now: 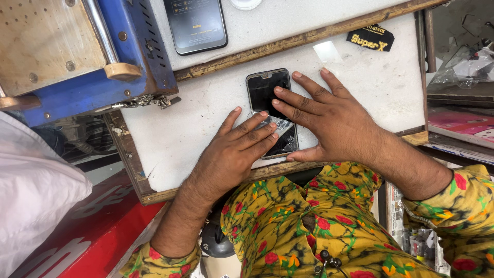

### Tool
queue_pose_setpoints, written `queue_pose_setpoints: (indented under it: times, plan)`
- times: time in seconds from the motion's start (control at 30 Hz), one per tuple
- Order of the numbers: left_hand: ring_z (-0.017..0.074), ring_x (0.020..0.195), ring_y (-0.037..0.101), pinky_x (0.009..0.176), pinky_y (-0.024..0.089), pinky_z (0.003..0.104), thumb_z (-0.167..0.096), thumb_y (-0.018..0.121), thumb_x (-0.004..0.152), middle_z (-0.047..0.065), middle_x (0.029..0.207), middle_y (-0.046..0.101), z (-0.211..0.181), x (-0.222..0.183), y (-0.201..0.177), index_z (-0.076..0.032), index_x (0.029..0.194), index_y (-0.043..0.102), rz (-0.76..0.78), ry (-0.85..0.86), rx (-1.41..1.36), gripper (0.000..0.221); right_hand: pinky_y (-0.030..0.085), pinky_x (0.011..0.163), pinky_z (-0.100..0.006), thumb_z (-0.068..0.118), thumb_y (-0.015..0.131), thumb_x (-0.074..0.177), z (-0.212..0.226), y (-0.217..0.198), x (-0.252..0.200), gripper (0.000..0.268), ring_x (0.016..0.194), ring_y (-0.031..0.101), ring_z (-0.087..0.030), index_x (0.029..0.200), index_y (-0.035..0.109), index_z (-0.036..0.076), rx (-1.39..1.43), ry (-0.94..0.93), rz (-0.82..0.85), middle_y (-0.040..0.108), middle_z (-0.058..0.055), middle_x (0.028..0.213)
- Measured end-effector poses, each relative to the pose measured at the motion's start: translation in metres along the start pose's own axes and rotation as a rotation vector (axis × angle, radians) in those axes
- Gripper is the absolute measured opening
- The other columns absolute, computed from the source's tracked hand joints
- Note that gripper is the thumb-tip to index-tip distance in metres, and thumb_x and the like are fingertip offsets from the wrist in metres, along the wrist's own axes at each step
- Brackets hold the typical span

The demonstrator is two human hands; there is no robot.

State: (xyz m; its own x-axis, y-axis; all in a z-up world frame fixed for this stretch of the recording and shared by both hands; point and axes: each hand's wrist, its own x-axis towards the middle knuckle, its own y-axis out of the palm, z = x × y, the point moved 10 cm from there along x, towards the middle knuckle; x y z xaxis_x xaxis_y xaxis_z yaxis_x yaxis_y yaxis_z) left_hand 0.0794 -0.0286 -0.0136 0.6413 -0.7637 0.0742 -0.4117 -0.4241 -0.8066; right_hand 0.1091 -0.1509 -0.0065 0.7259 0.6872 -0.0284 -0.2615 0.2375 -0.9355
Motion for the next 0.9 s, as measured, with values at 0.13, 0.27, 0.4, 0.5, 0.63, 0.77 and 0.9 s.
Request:
queue_pose_setpoints:
  times: [0.13,0.27,0.4,0.5,0.63,0.77,0.9]
  plan:
    - [0.0245,0.146,0.044,0.125,0.025,0.058,-0.005,0.080,0.074,0.004,0.146,0.061,0.003,0.001,0.000,-0.010,0.131,0.068,0.023,0.020,-0.041,0.059,0.019,0.121,-0.063,0.070,0.073,0.071,-0.001,0.000,0.000,0.100,0.151,0.031,-0.033,0.150,0.051,0.013,-0.006,0.002,0.003,0.043,-0.006,0.160]
    - [0.0251,0.147,0.043,0.125,0.024,0.058,-0.007,0.081,0.073,0.004,0.144,0.061,0.005,0.000,0.000,-0.010,0.131,0.068,0.039,0.025,-0.055,0.060,0.019,0.121,-0.063,0.070,0.073,0.071,-0.001,0.000,0.000,0.099,0.151,0.031,-0.033,0.150,0.051,0.014,-0.001,0.005,0.003,0.043,-0.006,0.160]
    - [0.0245,0.148,0.043,0.127,0.024,0.056,-0.005,0.079,0.076,0.003,0.146,0.061,0.005,-0.001,0.000,-0.011,0.132,0.068,0.032,0.038,-0.029,0.057,0.018,0.121,-0.063,0.071,0.073,0.070,0.000,0.002,-0.001,0.101,0.152,0.031,-0.033,0.150,0.050,0.013,-0.015,0.005,0.010,0.043,-0.006,0.160]
    - [0.0260,0.145,0.044,0.125,0.026,0.056,-0.006,0.078,0.074,0.005,0.142,0.063,0.005,-0.001,-0.001,-0.010,0.129,0.069,0.034,0.036,-0.045,0.056,0.018,0.121,-0.063,0.070,0.074,0.068,-0.001,0.003,-0.001,0.103,0.151,0.031,-0.034,0.150,0.050,0.013,-0.009,0.007,0.016,0.042,-0.006,0.160]
    - [0.0266,0.146,0.048,0.125,0.035,0.050,0.000,0.074,0.082,0.007,0.143,0.064,0.000,0.000,-0.007,-0.008,0.128,0.070,-0.054,0.022,-0.025,0.047,0.017,0.122,-0.064,0.063,0.074,0.073,0.000,-0.004,-0.003,0.096,0.153,0.027,-0.036,0.150,0.049,0.011,0.084,-0.019,-0.006,0.042,-0.009,0.160]
    - [0.0297,0.142,0.050,0.122,0.037,0.051,0.001,0.071,0.079,0.010,0.139,0.065,-0.008,0.000,-0.008,-0.005,0.125,0.070,-0.129,-0.035,-0.022,0.046,0.027,0.122,-0.061,0.035,0.071,0.087,0.001,-0.027,0.000,0.066,0.152,0.036,-0.038,0.146,0.055,0.012,0.172,-0.084,-0.106,0.051,-0.012,0.156]
    - [0.0291,0.141,0.053,0.123,0.038,0.051,0.003,0.068,0.084,0.009,0.136,0.067,-0.007,-0.002,-0.007,-0.005,0.122,0.071,-0.181,-0.090,-0.006,0.039,0.057,0.111,-0.042,0.014,0.063,0.105,0.000,-0.041,0.018,0.030,0.130,0.069,-0.028,0.135,0.067,0.012,0.399,-0.127,-0.250,0.072,-0.009,0.133]
